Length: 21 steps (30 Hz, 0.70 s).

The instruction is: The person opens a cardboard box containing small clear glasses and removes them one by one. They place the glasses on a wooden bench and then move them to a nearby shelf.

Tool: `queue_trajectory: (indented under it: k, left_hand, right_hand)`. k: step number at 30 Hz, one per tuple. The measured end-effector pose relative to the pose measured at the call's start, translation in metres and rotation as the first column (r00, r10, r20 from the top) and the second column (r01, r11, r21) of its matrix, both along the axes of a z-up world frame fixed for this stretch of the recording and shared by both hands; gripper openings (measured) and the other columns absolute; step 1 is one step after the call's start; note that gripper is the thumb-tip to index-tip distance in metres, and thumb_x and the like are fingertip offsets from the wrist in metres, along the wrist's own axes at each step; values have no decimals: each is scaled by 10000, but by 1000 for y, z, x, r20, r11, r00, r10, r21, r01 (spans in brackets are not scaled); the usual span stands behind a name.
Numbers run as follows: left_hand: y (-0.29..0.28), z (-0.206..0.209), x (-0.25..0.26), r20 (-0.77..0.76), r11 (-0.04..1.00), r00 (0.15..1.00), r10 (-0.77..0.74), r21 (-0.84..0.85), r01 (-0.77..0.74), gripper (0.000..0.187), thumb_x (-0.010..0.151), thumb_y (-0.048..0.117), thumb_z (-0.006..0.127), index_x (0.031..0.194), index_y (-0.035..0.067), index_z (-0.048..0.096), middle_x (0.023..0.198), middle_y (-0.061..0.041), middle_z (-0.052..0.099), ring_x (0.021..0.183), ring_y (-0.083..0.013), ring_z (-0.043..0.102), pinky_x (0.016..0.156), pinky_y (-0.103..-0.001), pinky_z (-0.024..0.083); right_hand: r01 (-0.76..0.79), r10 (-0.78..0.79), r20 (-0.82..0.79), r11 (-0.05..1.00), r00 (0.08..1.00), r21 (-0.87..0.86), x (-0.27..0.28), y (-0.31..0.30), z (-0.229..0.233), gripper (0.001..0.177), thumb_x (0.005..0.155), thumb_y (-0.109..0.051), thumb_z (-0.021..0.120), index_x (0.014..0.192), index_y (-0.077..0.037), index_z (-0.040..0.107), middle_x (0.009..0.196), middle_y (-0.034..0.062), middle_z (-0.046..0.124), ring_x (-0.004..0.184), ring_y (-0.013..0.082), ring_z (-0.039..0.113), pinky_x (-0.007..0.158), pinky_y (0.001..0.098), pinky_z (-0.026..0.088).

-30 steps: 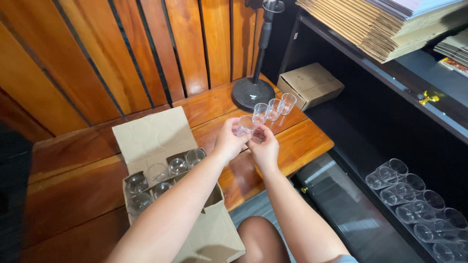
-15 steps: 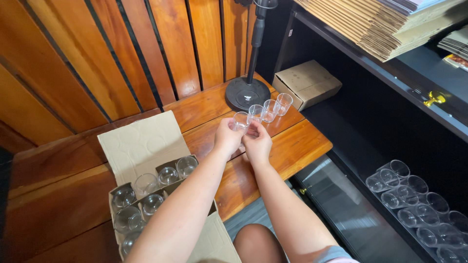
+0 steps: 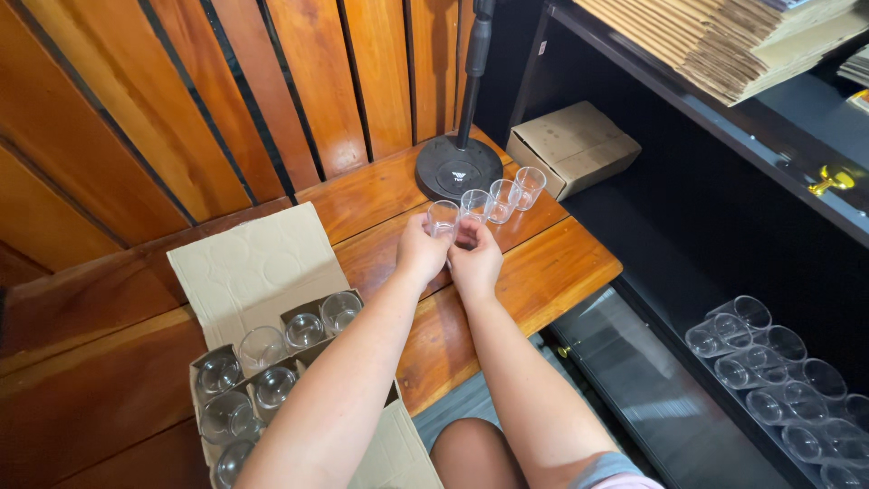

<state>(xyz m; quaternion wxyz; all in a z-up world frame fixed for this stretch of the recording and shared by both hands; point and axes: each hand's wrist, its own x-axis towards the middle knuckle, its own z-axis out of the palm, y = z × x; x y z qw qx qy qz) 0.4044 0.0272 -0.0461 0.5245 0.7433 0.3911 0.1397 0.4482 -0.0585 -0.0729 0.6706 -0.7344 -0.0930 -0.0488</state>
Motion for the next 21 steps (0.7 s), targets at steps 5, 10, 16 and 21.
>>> queue_trajectory:
  k: [5, 10, 16, 21]
  left_hand:
    - [-2, 10, -4, 18, 1000, 1000, -23, -7, 23, 632, 822, 330, 785, 1409, 201, 587, 1342, -66, 686, 1332, -244, 609, 1089, -380, 514]
    - [6, -8, 9, -19, 999, 999, -34, 18, 35, 674, 821, 348, 787, 1443, 225, 558, 1363, -57, 676, 1345, -233, 600, 1103, -372, 509]
    - [1, 4, 0, -43, 998, 997, -67, 9, 67, 785, 827, 349, 783, 1538, 230, 471, 1426, -119, 638, 1381, -268, 569, 1143, -396, 481]
    - [-5, 14, -5, -51, 998, 996, -68, 4, 68, 821, 831, 365, 781, 1565, 232, 438, 1475, -129, 606, 1408, -272, 545, 1165, -399, 461]
  right_hand:
    - [5, -6, -8, 999, 1000, -53, -8, 1, 11, 380, 720, -109, 866, 1084, -132, 759, 983, 46, 787, 845, 101, 756, 809, 263, 626]
    - [0, -1, -11, 998, 1000, -58, -3, 0, 5, 374, 739, -96, 858, 1095, -122, 749, 1001, 58, 786, 855, 114, 760, 821, 278, 621]
    - [-11, 10, -16, 999, 1000, -36, -8, 0, 13, 361, 775, -13, 797, 1118, -103, 728, 1015, 83, 777, 880, 127, 762, 839, 281, 610]
    - [-14, 14, -13, 999, 1000, -52, -8, -2, 12, 342, 782, 6, 778, 1104, -99, 729, 1014, 85, 778, 887, 126, 767, 838, 266, 605]
